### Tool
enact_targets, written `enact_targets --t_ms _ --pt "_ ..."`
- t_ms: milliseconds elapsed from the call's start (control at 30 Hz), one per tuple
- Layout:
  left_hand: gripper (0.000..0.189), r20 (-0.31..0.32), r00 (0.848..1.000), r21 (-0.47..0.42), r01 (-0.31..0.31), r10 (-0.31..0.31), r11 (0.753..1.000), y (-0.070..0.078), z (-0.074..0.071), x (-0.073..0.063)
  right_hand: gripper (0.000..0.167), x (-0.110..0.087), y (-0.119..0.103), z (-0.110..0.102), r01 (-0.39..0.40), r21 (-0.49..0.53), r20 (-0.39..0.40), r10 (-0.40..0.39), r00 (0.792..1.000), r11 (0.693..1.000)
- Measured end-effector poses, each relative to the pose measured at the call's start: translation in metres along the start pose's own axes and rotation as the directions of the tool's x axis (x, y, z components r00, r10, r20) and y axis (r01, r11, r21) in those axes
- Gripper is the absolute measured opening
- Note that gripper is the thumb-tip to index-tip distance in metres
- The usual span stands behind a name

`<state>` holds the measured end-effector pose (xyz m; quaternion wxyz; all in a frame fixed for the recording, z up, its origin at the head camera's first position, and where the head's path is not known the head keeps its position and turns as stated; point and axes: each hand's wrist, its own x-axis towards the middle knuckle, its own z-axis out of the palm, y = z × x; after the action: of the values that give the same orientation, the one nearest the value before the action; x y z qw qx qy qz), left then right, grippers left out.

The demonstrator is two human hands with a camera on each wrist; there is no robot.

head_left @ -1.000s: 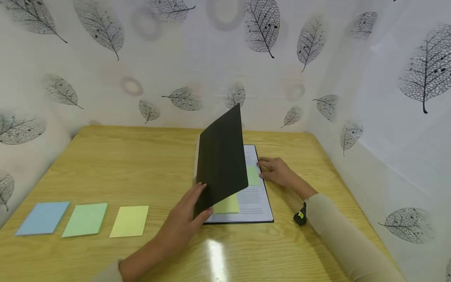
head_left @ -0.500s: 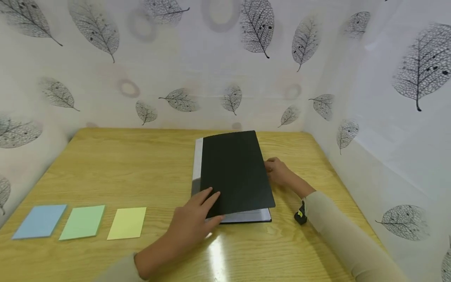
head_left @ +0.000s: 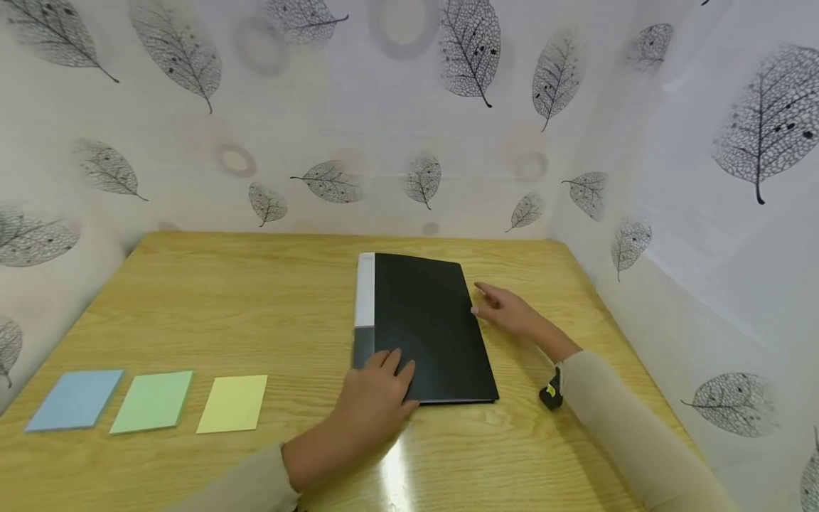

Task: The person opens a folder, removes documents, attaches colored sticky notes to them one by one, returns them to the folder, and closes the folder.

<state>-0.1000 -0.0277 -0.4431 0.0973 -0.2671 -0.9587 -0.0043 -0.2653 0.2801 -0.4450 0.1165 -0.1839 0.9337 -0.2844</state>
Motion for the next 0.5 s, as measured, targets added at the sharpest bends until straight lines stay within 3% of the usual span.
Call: enact_targets --t_ms 100,233,400,500 --pt "0.058 0.012 1.000 0.026 -0.022 0.022 0.999 0.000 0.001 0.002 0.078 -0.002 -0.007 0.005 0.034 -0.091 0.084 -0.026 0.996 0.995" --pt "0.054 0.109 0.994 -0.085 -0.013 0.022 0.996 -0.010 -0.006 0.011 0.075 -0.006 -0.017 0.008 0.027 -0.167 0.143 -0.003 0.990 0.986" --pt "0.047 0.117 0.992 -0.238 -0.027 0.057 0.971 -0.046 -0.008 0.034 0.073 -0.009 -0.023 0.008 0.007 -0.176 0.142 0.019 0.990 0.984" --pt "0.059 0.206 0.977 -0.293 0.012 0.051 0.956 -0.070 -0.004 0.044 0.074 -0.008 -0.025 0.010 -0.002 -0.205 0.142 0.032 0.989 0.979"
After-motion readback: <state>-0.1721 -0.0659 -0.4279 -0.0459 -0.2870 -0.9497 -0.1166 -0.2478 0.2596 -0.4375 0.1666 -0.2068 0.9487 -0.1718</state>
